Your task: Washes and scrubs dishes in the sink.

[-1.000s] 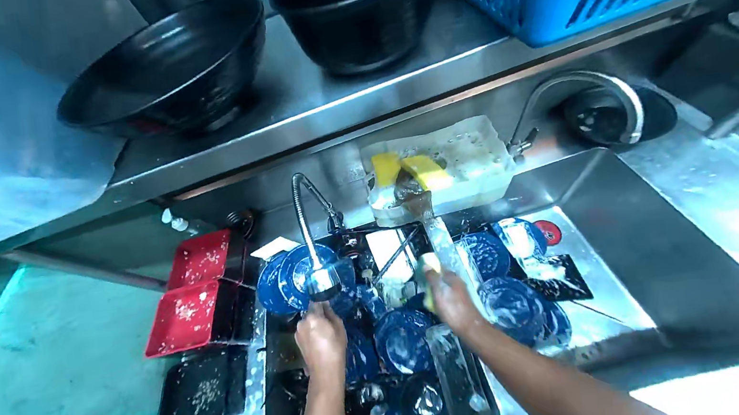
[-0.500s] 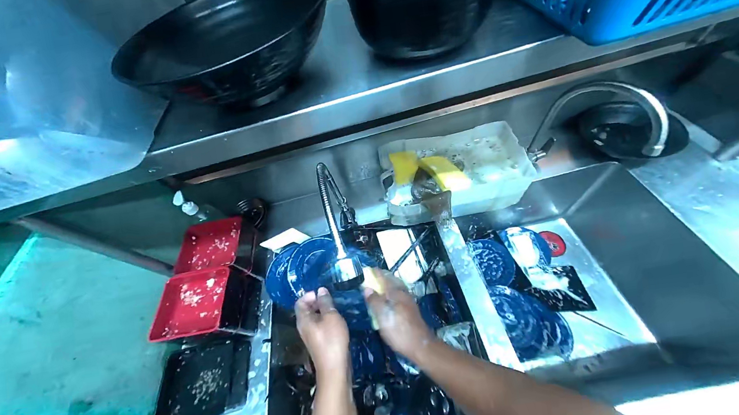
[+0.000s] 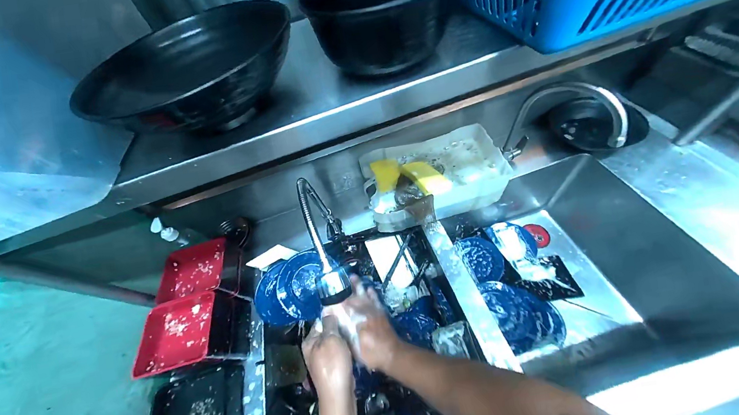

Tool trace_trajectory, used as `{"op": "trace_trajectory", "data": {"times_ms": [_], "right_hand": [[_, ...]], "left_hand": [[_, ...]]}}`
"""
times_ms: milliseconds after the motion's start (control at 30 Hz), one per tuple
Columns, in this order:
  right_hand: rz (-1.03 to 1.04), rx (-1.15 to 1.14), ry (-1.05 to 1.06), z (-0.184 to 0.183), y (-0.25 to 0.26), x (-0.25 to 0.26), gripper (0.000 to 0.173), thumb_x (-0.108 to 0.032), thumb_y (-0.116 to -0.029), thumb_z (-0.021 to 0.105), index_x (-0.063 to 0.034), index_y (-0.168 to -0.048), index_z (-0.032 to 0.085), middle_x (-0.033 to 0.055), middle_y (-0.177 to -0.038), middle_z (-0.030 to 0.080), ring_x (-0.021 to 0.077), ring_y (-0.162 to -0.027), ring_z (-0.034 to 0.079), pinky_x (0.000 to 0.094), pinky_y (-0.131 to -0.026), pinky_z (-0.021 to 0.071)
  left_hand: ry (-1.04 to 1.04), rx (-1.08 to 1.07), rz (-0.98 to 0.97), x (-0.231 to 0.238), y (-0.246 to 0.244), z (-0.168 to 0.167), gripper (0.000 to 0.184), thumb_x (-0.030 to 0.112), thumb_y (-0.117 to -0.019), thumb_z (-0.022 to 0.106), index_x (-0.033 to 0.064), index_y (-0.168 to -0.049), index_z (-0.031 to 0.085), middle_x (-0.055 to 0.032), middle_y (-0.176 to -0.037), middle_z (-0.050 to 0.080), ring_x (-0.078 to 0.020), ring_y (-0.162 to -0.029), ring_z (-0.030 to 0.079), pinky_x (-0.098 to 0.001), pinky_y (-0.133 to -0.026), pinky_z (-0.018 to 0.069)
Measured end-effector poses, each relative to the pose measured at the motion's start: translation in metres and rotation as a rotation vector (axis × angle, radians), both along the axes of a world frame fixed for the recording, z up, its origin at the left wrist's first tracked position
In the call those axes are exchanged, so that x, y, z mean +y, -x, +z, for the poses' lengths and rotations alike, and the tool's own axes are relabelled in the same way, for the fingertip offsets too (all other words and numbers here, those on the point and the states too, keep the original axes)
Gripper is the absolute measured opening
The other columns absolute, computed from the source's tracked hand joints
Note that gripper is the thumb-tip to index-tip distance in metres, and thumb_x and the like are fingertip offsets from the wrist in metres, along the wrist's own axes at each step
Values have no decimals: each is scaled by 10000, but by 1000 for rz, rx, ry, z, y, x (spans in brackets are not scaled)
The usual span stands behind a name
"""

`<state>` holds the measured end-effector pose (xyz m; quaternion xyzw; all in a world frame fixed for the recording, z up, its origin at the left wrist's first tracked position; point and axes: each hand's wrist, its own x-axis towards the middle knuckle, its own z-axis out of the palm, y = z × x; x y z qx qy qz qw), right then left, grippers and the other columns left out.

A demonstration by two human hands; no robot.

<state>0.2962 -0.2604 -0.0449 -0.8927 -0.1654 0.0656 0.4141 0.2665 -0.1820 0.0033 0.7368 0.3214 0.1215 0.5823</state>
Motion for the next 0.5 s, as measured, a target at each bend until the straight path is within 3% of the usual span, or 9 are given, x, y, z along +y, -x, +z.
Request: {"op": "trace_trajectory", "data": {"times_ms": [67,100,167,200,267,333,367,433,500], "right_hand": [[-165,-3,136,-12,-22,-9,537,-335,-1071,378,-173,-1580,428,30,-1666,350,305,-1577,200,569,-1266,208],[-173,9,169,-17,-22,-14,552,-359,-1081,337,-165,-1595,399,22,-1684,311,301,-1583,180,547,-1268,214],[-81,-38,71,-17,1,-18,544,-323,-1065,380,-132,-1571,438,42,-1651,378,314,-1564,244,530,-1249,275],[-1,-67,-18,-17,12,-17,522,-294,-1055,414,-111,-1538,486,60,-1618,432,322,-1556,264,538,-1258,256],[89,-84,-82,-6,12,-11,506,-268,-1004,478,-110,-1478,561,69,-1587,474,326,-1560,246,575,-1272,175],[0,-51,40,0,-15,-11,474,-322,-1017,481,-200,-1467,570,-17,-1621,426,278,-1575,205,619,-1255,160],[-64,-41,110,-3,-29,-16,501,-335,-1029,455,-239,-1517,516,-47,-1639,396,258,-1572,219,618,-1248,197],[-125,46,144,-3,-45,-30,537,-418,-1064,401,-208,-1554,463,6,-1610,440,224,-1506,372,503,-1231,324],[-160,257,-104,4,-35,-39,640,-407,-1010,549,-78,-1544,427,131,-1503,531,242,-1360,546,436,-1142,455]], "left_hand": [[-83,-93,2,-5,9,10,338,236,-1051,570,33,-840,739,-41,-665,643,-122,-573,593,-314,-571,514],[-86,-140,40,-4,9,12,316,226,-1047,577,23,-883,755,-42,-690,658,-110,-575,592,-299,-569,516],[-3,-140,112,2,2,8,327,248,-1061,558,0,-983,756,-79,-833,715,-130,-707,654,-326,-685,558],[57,-103,109,4,-1,2,352,269,-1071,539,-3,-988,747,-94,-873,723,-152,-763,674,-353,-734,570],[71,-35,30,-1,1,-9,411,296,-1082,506,19,-897,746,-83,-770,705,-160,-681,673,-358,-657,580],[11,-25,-37,-2,13,-10,375,254,-1060,555,29,-823,739,-71,-688,673,-158,-605,635,-352,-588,541],[-12,-54,-36,0,18,-9,343,238,-1043,588,34,-817,745,-66,-686,681,-151,-604,644,-348,-590,547],[41,-183,72,5,20,-5,290,203,-1034,600,8,-891,760,-79,-766,727,-143,-683,698,-342,-664,600],[296,-322,260,9,13,-6,314,209,-1070,529,-51,-1077,706,-135,-919,739,-186,-814,730,-384,-758,630]]}}
